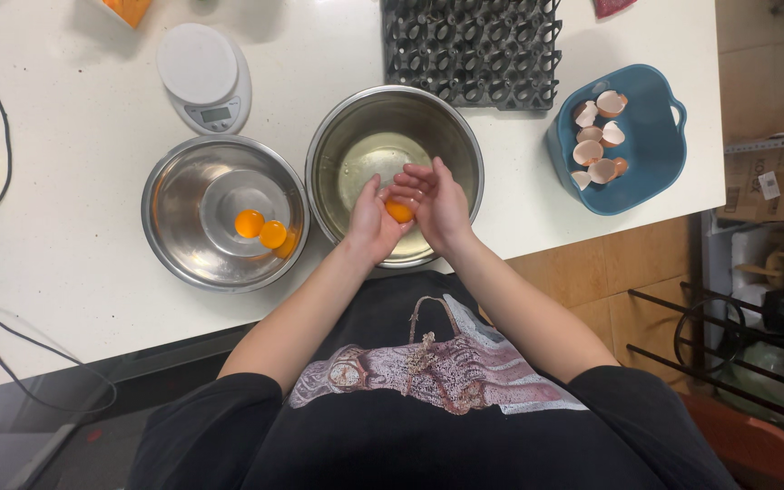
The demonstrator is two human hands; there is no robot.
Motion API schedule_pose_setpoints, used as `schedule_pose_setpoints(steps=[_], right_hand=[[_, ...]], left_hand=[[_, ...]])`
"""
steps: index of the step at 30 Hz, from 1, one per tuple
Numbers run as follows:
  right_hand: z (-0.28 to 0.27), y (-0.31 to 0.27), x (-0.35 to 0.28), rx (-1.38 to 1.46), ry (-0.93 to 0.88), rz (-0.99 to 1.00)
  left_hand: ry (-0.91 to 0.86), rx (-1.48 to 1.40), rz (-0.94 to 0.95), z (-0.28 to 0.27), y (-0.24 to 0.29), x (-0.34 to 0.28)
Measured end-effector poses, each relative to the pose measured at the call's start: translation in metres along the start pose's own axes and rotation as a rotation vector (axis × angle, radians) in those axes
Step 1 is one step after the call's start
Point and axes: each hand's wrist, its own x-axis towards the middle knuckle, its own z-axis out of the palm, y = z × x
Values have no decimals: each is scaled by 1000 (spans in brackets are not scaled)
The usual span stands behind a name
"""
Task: The person separates egg yolks from whites by hand into two bowls, discarding the shells into a blue container.
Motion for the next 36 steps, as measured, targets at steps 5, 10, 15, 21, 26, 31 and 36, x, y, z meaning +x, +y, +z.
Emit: schedule_pose_setpoints(steps=[5,10,15,21,26,31,36], right_hand=[[-6,-4,-11,48,17,-2],[-23,-2,-12,53,33,19],[-35,-6,-6,-21,20,76],[-19,-24,-12,-372,16,187],[-16,-29,-14,-543,-33,185],[-13,-23,-7,-413,-22,85],[-4,-26,4,-313,-75,77]], left_hand=[[13,83,41,-4,5,5],[52,173,150,7,21,4],[72,159,260,21,41,-6],[60,193,369,38,53,-24],[80,230,385,47,51,-34],[56,246,362,51,44,-36],[-11,288,253,49,38,-35]])
